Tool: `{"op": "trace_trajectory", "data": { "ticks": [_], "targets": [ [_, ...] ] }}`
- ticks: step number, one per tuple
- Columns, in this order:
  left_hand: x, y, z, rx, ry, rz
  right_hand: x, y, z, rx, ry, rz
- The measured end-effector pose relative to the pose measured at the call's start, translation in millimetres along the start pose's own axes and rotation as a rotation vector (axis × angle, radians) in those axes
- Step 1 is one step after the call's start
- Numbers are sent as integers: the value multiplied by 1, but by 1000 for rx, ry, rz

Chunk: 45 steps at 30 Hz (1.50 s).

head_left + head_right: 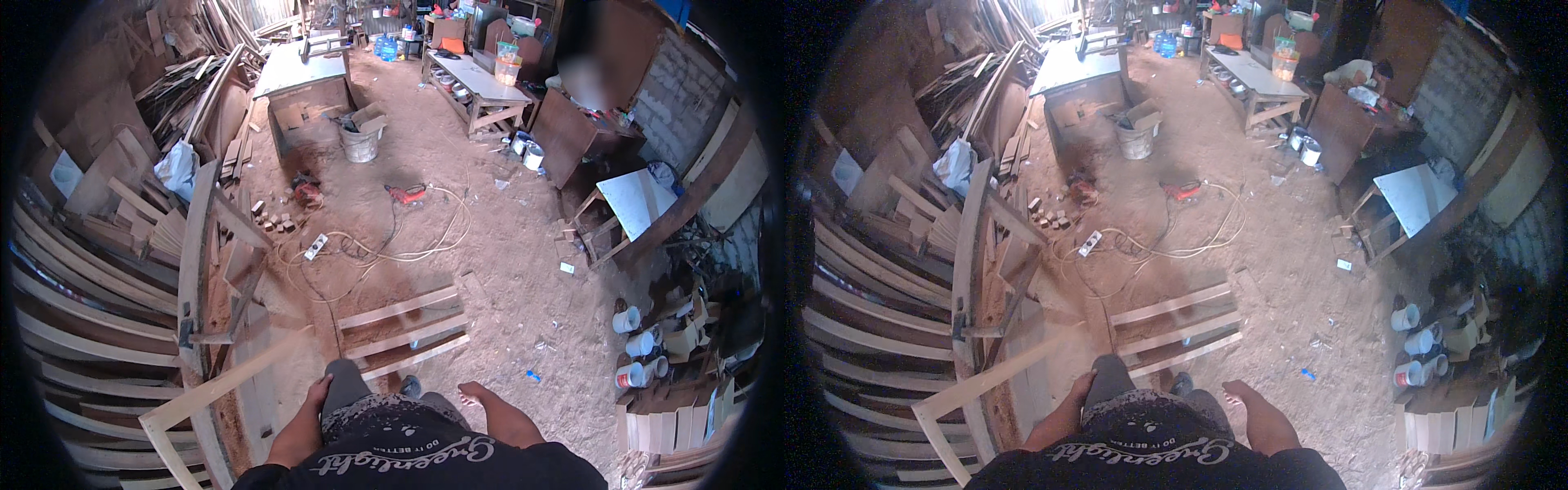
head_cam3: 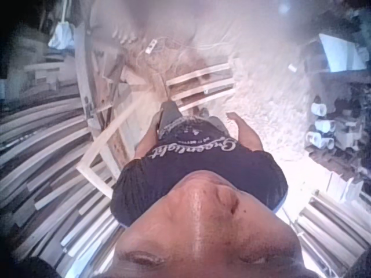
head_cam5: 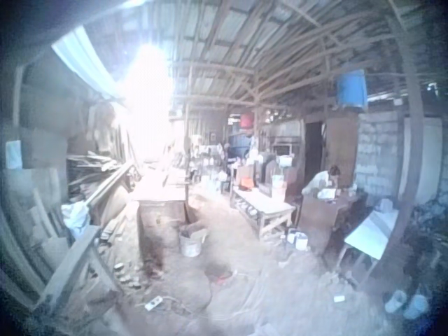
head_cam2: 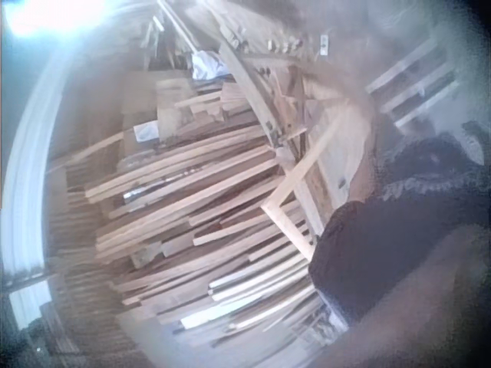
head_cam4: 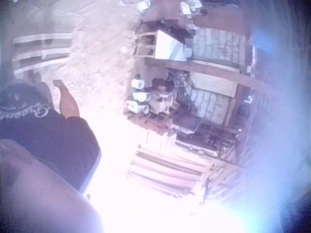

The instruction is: The person assembles wooden pieces by aligning them and hammering nails to secure the joints. They repeatedly pick up wood, position it, and use a hammer to drive nails into the wood.

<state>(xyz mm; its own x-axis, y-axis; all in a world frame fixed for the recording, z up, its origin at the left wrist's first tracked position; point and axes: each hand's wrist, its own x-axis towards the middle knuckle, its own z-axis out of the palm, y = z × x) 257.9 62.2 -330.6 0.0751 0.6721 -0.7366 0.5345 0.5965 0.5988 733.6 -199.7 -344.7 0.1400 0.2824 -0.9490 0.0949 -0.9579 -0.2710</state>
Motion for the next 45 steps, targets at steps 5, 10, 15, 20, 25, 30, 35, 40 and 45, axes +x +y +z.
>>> {"op": "trace_trajectory", "data": {
  "ticks": [5, 10, 15, 20, 25, 30, 35, 40, 45],
  "targets": [
    [39, 144, 62, 2, -179, 230, 20, -54, -35, -65, 79, -80],
    [93, 227, 107, 242, -340, 136, 72, -95, -68, -363, 36, -435],
    [231, 220, 126, 694, -496, -14, 144, -131, -123, -601, -165, -654],
    [367, 396, 134, 844, -580, 92, 146, -212, -247, 491, 270, -8],
    [417, 568, 249, 983, -372, 433, 189, -180, -376, -86, 193, -20],
    [507, 818, 304, 525, -250, 509, 216, -352, -481, 273, 288, -63],
    [570, 942, 362, 169, -279, 508, 240, -485, -594, 301, 285, 26],
    [636, 951, 384, 402, -267, 527, 348, -475, -697, -132, 34, -229],
    [668, 929, 302, 734, -205, -60, 358, -623, -855, 462, -12, 128]
  ]
}}
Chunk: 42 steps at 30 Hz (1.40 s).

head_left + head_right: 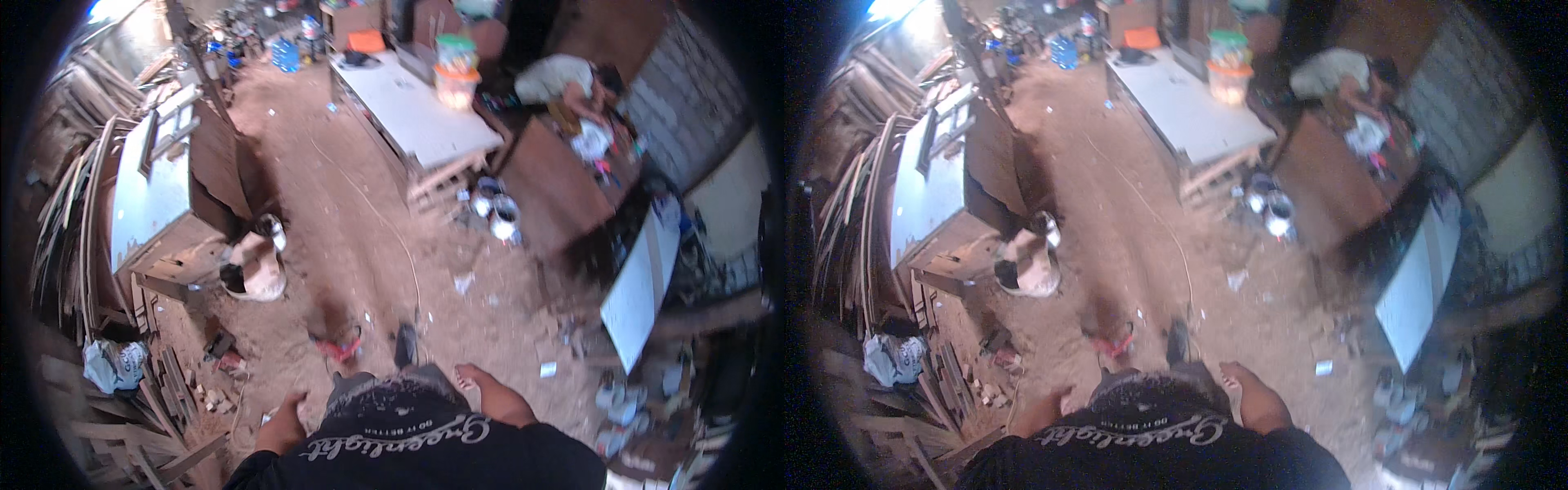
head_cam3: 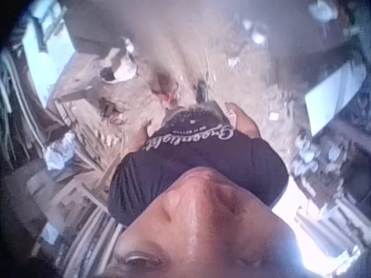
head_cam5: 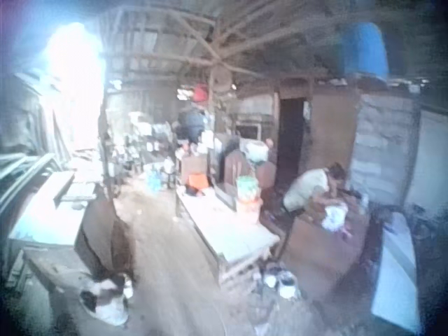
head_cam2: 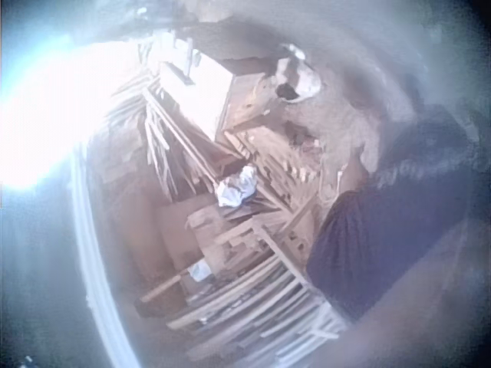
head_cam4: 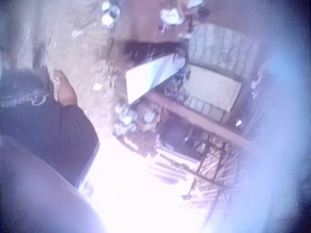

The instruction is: The person assembles wooden pieces by aligning them and hammering nails to secure the joints. They repeatedly pick up wood, position it, and use a hammer to drive nails into the wood.

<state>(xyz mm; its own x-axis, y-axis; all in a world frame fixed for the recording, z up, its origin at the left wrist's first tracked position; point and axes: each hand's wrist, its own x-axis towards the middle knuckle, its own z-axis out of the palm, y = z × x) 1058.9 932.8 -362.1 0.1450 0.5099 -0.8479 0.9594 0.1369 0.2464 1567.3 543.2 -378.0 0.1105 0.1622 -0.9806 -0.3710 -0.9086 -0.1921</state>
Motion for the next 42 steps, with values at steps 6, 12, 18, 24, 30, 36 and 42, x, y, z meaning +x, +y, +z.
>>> {"op": "trace_trajectory", "data": {
  "ticks": [6, 12, 18, 24, 30, 36, 42],
  "targets": [
    [35, 92, -48, -95, -34, 87, -2, -262, -74, -353, 111, -157],
    [144, 266, -82, -135, -34, 330, 45, -519, -82, -674, 93, -528],
    [267, 360, -179, -191, 25, 275, 88, -672, -57, -539, 80, -632],
    [383, 423, -358, -103, 348, 321, 126, -716, -123, -402, -4, -215],
    [427, 513, -481, -576, 377, 183, 104, -819, -126, -93, 247, -25],
    [494, 538, -530, -223, 377, 108, 213, -975, -122, -1174, 183, -591],
    [546, 577, -614, -287, 170, 105, 335, -1228, -144, -1801, -8, -523]
  ]
}}
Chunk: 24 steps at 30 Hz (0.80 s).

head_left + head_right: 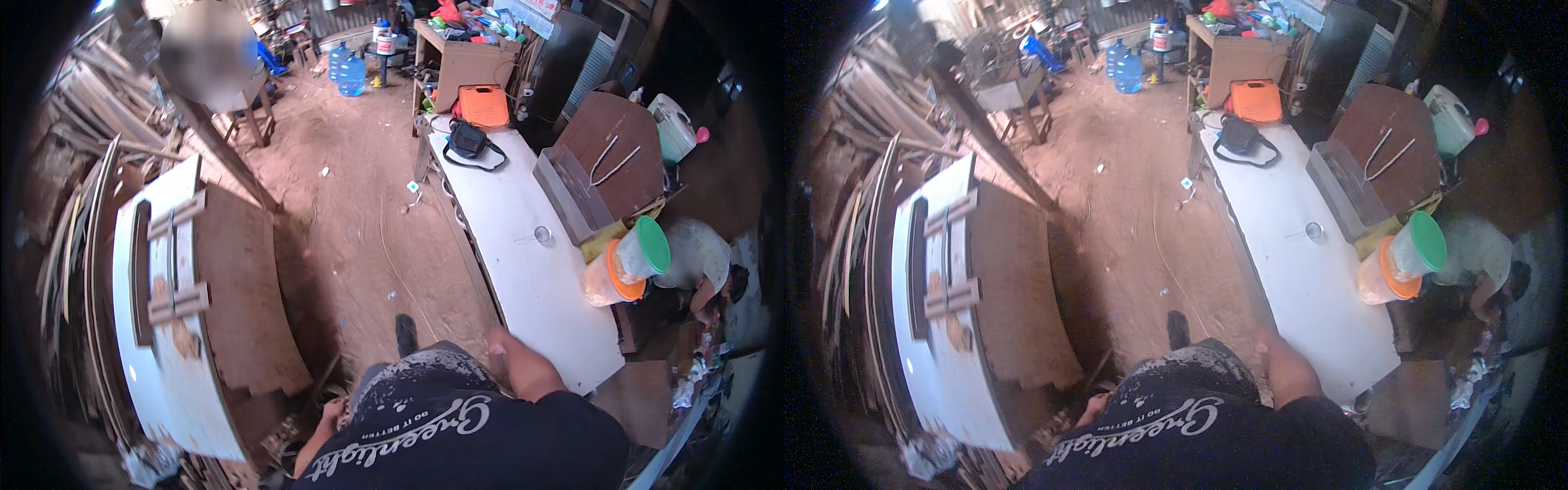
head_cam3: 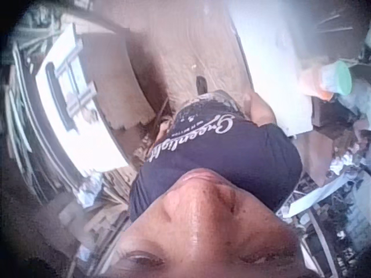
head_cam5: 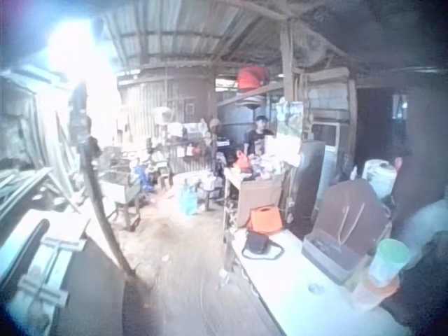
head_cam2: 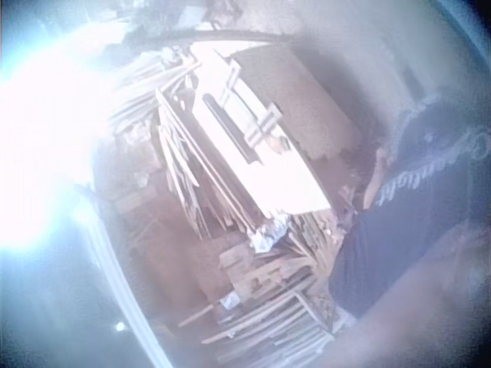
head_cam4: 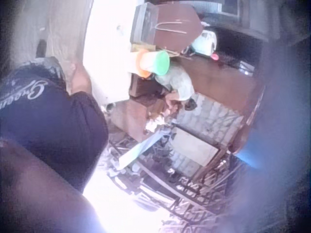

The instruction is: The person assembles wooden pieces by aligning them and hammering nails to secure the joints. They repeatedly pick up wood, position it, and use a hammer to drive nails into the wood.

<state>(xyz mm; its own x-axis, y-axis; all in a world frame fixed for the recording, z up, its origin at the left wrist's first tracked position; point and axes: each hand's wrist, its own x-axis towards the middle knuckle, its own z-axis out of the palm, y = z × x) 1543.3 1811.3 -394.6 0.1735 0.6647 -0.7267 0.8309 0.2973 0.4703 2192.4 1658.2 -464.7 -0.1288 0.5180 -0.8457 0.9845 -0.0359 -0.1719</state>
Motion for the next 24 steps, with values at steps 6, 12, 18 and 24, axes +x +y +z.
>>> {"op": "trace_trajectory", "data": {
  "ticks": [6, 12, 18, 24],
  "targets": [
    [126, 106, -81, -526, 43, -172, 98, 57, -284, 539, 657, 340],
    [254, 221, -153, -646, 37, -223, 123, -12, -509, 1116, 642, 9],
    [433, 307, -242, -240, -8, 57, 166, 42, -514, 1886, 456, 421],
    [465, 496, -319, -621, 12, -70, 181, 155, -522, 2094, 614, 606]
  ]
}}
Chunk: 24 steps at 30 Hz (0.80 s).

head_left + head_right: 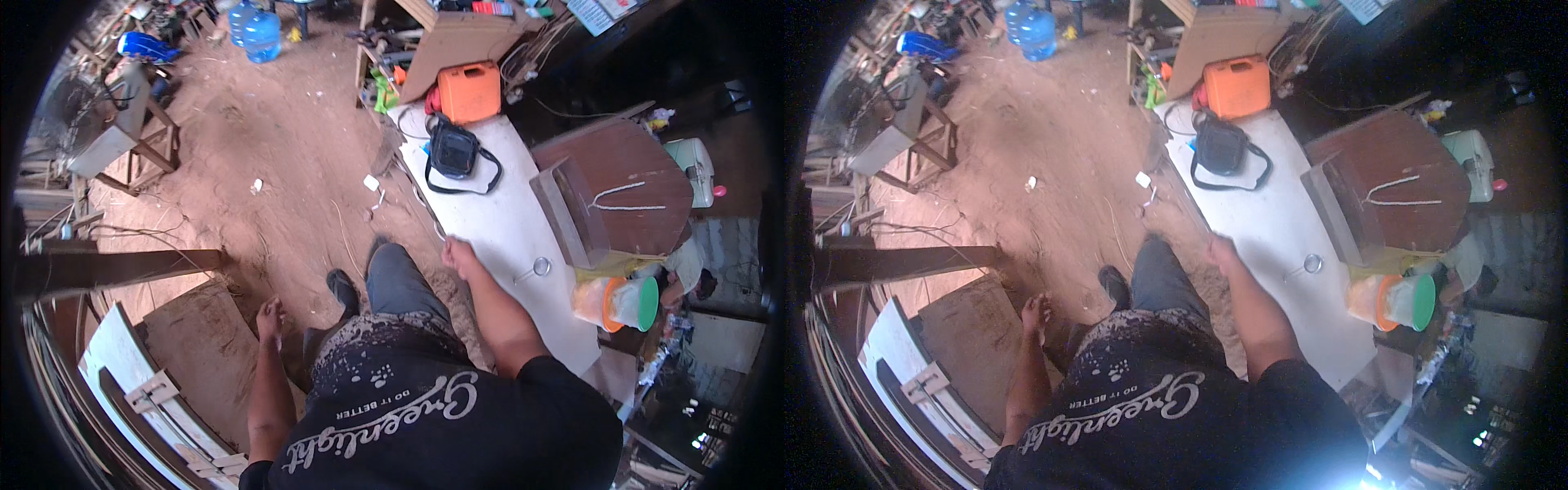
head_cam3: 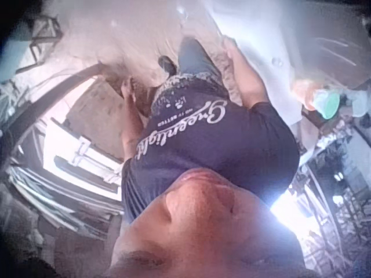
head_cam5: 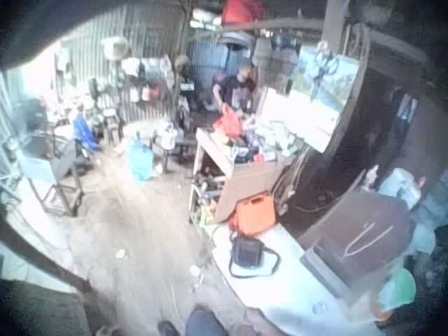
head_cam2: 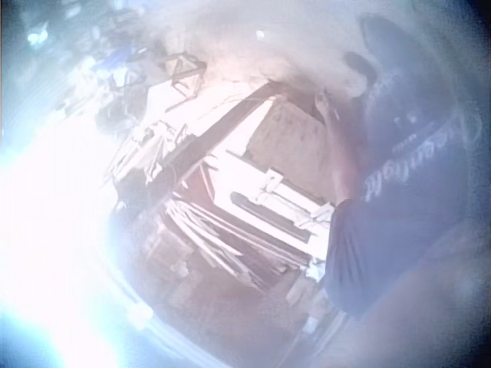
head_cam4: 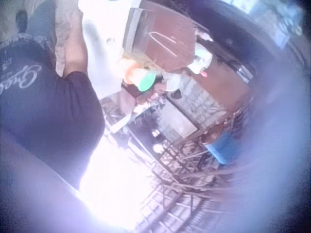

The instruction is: The person assembles wooden pieces by aligning them and hammering nails to secure the joints. They repeatedly pick up wood, position it, and use a hammer to drive nails into the wood.

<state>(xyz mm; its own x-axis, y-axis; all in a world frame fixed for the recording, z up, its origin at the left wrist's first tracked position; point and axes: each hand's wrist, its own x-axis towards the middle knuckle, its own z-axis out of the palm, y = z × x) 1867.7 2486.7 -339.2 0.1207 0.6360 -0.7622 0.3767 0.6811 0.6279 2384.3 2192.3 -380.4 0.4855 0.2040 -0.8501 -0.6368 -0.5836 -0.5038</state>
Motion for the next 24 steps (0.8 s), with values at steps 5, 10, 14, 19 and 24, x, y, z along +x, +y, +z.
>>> {"op": "trace_trajectory", "data": {
  "ticks": [5, 10, 14, 19, 24],
  "targets": [
    [72, 25, 15, 201, 2, 6, 49, -157, 11, 366, 77, -81],
    [66, 50, 34, 261, 44, -407, 152, -342, 1, 582, 0, -307],
    [80, 71, 58, 409, -17, -246, 209, -491, 2, 709, 74, -450],
    [117, 205, 129, 300, -33, -68, 273, -546, -16, 678, -14, -319],
    [117, 253, 167, 352, -50, 17, 203, -518, -22, 475, 137, -302]
  ]
}}
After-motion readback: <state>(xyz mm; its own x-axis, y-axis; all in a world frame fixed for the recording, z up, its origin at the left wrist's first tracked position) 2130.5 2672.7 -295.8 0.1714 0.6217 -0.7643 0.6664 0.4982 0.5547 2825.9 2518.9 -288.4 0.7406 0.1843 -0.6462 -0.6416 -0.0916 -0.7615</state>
